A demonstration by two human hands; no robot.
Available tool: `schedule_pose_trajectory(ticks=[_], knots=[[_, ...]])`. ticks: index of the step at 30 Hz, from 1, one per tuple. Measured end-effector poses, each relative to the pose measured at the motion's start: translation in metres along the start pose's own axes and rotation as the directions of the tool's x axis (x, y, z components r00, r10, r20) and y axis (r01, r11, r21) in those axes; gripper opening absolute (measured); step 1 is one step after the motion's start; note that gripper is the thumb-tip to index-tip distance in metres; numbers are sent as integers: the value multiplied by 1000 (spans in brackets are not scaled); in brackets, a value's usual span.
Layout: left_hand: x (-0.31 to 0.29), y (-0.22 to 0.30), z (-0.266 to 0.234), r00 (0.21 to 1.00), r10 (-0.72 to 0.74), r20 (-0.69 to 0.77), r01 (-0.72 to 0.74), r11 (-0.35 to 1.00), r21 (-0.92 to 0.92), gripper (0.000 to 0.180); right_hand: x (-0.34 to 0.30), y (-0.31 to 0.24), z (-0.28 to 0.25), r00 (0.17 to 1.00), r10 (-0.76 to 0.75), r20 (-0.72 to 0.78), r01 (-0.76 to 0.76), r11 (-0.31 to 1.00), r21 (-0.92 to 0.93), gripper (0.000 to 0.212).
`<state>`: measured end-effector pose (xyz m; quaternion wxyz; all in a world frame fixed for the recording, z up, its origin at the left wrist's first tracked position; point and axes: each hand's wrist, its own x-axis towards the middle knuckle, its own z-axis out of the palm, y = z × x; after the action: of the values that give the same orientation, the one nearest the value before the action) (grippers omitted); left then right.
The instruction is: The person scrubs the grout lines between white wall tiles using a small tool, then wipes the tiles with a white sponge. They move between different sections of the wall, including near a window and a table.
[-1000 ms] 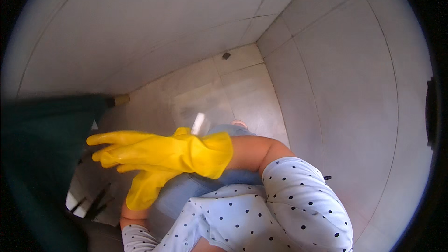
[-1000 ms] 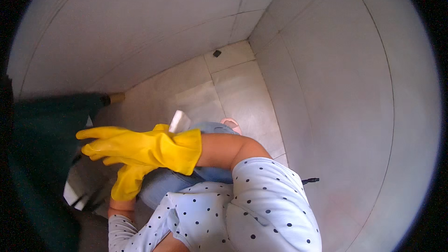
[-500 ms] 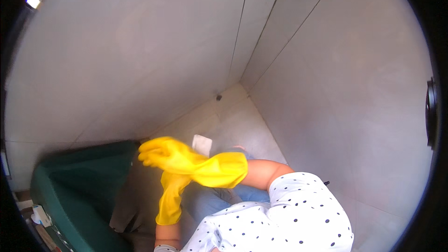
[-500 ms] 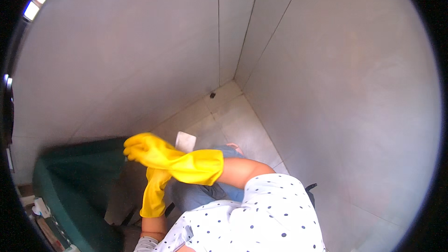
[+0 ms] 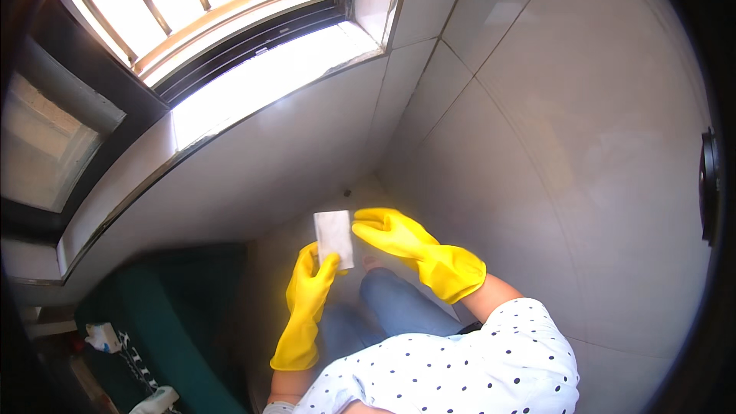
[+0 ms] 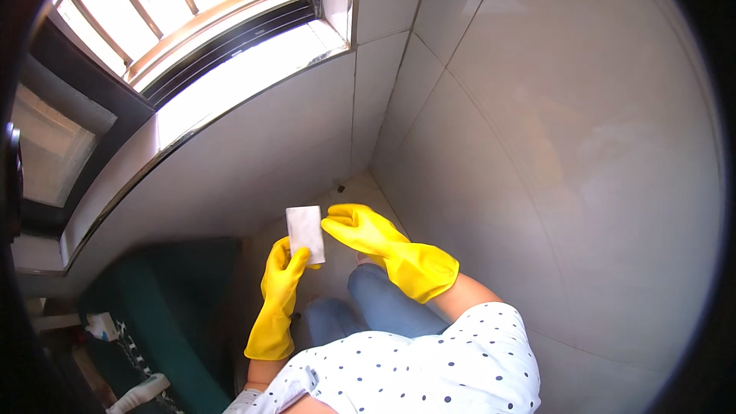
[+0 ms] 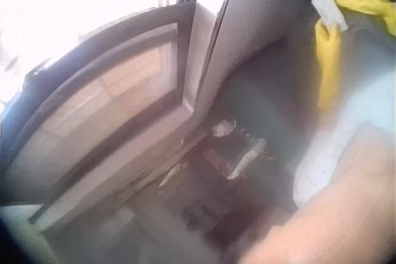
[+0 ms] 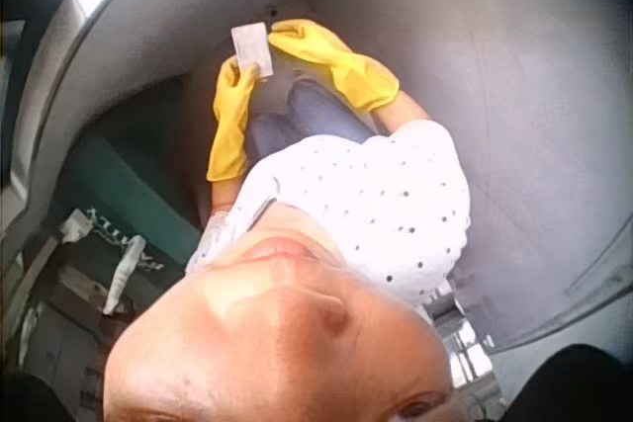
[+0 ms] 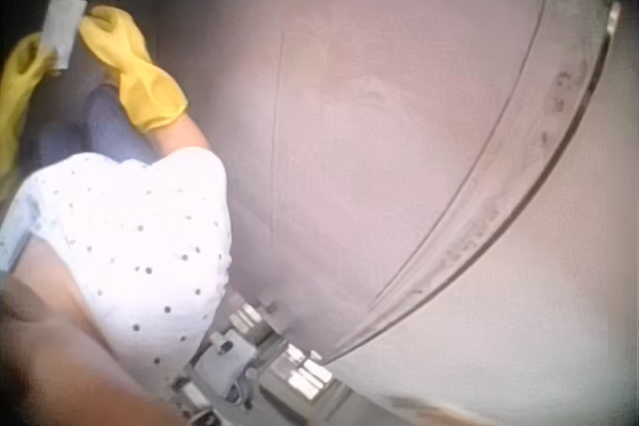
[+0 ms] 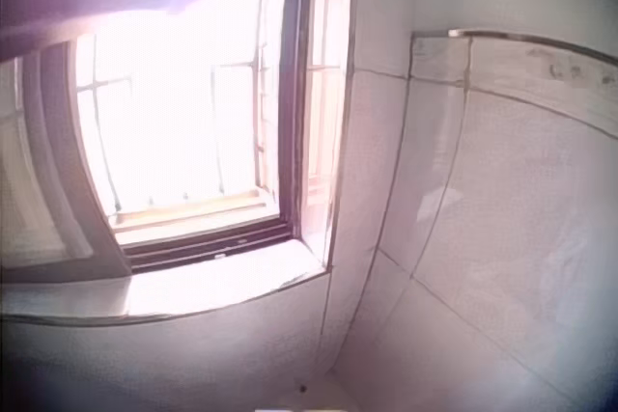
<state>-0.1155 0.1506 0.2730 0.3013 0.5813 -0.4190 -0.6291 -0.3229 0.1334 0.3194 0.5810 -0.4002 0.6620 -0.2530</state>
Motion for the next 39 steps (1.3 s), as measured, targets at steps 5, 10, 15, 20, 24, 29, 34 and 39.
schedule_pose_trajectory(ticks=[5, 10, 15, 20, 24, 29, 34, 39], knots=[[-40, 32, 2, 983, -113, 144, 120, 992, -41, 49, -64, -52, 2, 975, 139, 174, -189, 928, 321, 59], [-73, 81, 8, 996, -76, 42, 56, 933, 356, 49, -93, -41, 8, 993, 96, -72, -75, 967, 244, 59], [-77, 83, 22, 929, 369, 6, -308, 764, 567, 41, -112, -45, 11, 992, 29, -120, 31, 884, 467, 67], [-85, 101, 50, 927, 359, 104, -353, 748, 562, 51, -72, -34, 23, 980, -184, -76, 187, 719, 670, 55], [-87, 110, 55, 989, 106, 107, -142, 888, 437, 55, 0, 10, -4, 978, 109, -179, 126, 377, 917, 52], [-99, 105, 26, 991, -114, 67, 49, 784, 619, 46, 105, 29, -45, 891, 197, -410, 323, 361, 875, 37], [-114, 88, 3, 968, -232, -99, 238, 712, 661, 41, 225, 33, -74, 766, 404, -499, 349, 391, 852, 44], [-129, 76, -13, 888, -395, -236, 450, 640, 623, 40, 303, 64, -65, 543, 237, -806, 444, 733, 515, 51]])
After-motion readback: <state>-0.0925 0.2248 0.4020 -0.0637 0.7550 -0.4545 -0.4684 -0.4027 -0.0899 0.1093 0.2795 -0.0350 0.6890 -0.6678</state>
